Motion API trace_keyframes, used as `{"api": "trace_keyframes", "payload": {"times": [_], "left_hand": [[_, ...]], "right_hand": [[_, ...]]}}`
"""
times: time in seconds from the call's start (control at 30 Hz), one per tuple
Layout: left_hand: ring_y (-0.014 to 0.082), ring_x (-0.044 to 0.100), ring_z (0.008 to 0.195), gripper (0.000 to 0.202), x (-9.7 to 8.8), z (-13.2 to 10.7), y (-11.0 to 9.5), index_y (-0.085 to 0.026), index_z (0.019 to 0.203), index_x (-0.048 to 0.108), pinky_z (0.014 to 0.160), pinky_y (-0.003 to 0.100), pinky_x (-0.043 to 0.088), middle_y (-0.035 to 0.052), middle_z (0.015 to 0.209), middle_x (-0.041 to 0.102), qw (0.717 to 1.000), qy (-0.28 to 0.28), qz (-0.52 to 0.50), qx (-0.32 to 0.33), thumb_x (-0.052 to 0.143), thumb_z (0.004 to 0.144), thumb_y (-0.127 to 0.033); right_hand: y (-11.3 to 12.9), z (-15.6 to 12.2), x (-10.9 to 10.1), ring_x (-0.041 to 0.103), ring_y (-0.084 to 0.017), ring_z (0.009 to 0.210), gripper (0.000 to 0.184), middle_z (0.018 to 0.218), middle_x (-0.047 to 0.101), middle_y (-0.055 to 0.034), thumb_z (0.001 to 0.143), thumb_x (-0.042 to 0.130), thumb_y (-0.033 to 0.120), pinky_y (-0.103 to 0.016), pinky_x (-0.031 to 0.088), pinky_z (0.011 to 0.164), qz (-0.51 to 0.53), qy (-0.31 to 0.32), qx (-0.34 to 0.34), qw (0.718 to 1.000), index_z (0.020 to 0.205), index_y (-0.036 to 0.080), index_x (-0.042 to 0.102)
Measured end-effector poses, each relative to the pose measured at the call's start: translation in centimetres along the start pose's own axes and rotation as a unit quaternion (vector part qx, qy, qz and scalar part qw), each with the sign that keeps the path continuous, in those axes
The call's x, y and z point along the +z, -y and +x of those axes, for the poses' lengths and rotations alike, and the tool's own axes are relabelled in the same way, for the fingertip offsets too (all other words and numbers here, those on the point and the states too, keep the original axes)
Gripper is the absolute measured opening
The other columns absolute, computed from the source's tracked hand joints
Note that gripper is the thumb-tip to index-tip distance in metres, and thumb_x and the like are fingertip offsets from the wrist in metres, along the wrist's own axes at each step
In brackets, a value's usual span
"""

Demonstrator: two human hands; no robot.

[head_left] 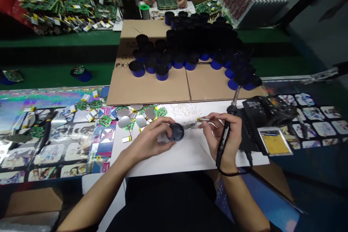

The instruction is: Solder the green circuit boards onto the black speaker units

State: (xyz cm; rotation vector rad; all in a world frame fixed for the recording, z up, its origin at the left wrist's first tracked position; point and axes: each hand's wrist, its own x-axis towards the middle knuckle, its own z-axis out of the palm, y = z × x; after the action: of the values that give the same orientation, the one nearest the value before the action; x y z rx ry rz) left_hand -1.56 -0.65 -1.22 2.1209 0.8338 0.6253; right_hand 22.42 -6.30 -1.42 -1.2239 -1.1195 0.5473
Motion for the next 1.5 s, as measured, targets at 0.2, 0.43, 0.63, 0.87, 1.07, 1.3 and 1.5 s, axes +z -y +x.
{"api": "trace_keyframes", "payload": {"times": [0.2, 0.43, 0.63, 0.87, 1.07, 1.3, 1.5], "left_hand": [[0.0308, 0.060, 0.140, 0.050, 1.6, 0.2, -1.2, -0.026, 0.120, 0.050, 0.110, 0.051, 0.056, 0.0147, 0.148, 0.059, 0.998, -0.035, -0.028, -0.042, 0.085, 0.087, -0.035], [0.0175, 0.072, 0.087, 0.008, 1.7, 3.2, -2.0, -0.025, 0.107, 0.067, 0.080, 0.034, 0.053, 0.0000, 0.094, 0.077, 0.992, -0.096, -0.067, -0.039, 0.069, 0.099, -0.022], [0.0132, 0.060, 0.071, 0.030, 2.0, 3.8, -2.4, -0.023, 0.117, 0.057, 0.071, 0.029, 0.040, -0.0058, 0.074, 0.067, 0.961, -0.080, -0.228, -0.135, 0.076, 0.094, -0.027], [0.0187, 0.068, 0.099, 0.034, 1.7, 2.5, -1.4, -0.023, 0.124, 0.055, 0.083, 0.031, 0.047, 0.0046, 0.105, 0.074, 0.950, -0.117, -0.257, -0.133, 0.074, 0.098, -0.033], [0.0179, 0.066, 0.096, 0.011, -0.1, -0.9, 0.4, -0.022, 0.106, 0.073, 0.071, 0.028, 0.047, 0.0069, 0.116, 0.071, 0.984, -0.099, -0.061, -0.132, 0.074, 0.096, -0.027], [0.0125, 0.065, 0.078, 0.007, 3.0, -0.8, 0.4, -0.020, 0.100, 0.077, 0.062, 0.024, 0.044, 0.0063, 0.109, 0.078, 0.980, -0.127, -0.118, -0.100, 0.072, 0.099, -0.025], [0.0108, 0.063, 0.065, 0.016, 4.0, -0.7, 0.6, -0.019, 0.099, 0.075, 0.059, 0.023, 0.048, 0.0021, 0.083, 0.075, 0.959, -0.125, -0.193, -0.163, 0.075, 0.097, -0.035]], "right_hand": [[1.6, 0.1, 0.6, 0.077, -0.013, 0.091, 0.043, 0.105, 0.068, 0.0017, 0.086, 0.078, 0.005, -0.028, 0.070, 0.080, 0.037, -0.005, -0.003, 0.999, 0.115, 0.028, 0.057], [1.2, 0.4, 0.9, 0.076, -0.019, 0.102, 0.041, 0.107, 0.068, -0.0016, 0.088, 0.075, 0.008, -0.042, 0.068, 0.095, -0.012, -0.007, -0.037, 0.999, 0.117, 0.028, 0.056], [-0.6, -0.5, -0.4, 0.055, -0.033, 0.149, 0.064, 0.145, 0.066, -0.0135, 0.084, 0.083, 0.012, -0.066, 0.045, 0.124, -0.124, 0.181, -0.137, 0.966, 0.136, 0.028, 0.051], [-0.7, -1.2, -0.6, 0.075, -0.028, 0.122, 0.056, 0.133, 0.073, -0.0124, 0.086, 0.085, 0.017, -0.048, 0.065, 0.100, -0.112, 0.173, -0.130, 0.970, 0.132, 0.028, 0.054], [-0.8, -1.3, -1.9, 0.076, -0.031, 0.108, 0.050, 0.124, 0.079, -0.0116, 0.089, 0.084, 0.026, -0.049, 0.060, 0.090, -0.224, 0.246, -0.150, 0.931, 0.130, 0.025, 0.056], [-1.2, -3.0, -0.7, 0.072, -0.030, 0.114, 0.045, 0.134, 0.076, -0.0120, 0.095, 0.078, 0.023, -0.048, 0.058, 0.094, -0.249, 0.294, -0.162, 0.909, 0.135, 0.026, 0.057], [-0.9, -3.5, -0.6, 0.069, -0.032, 0.121, 0.046, 0.135, 0.076, -0.0119, 0.094, 0.079, 0.024, -0.053, 0.056, 0.100, -0.264, 0.282, -0.166, 0.908, 0.136, 0.026, 0.058]]}}
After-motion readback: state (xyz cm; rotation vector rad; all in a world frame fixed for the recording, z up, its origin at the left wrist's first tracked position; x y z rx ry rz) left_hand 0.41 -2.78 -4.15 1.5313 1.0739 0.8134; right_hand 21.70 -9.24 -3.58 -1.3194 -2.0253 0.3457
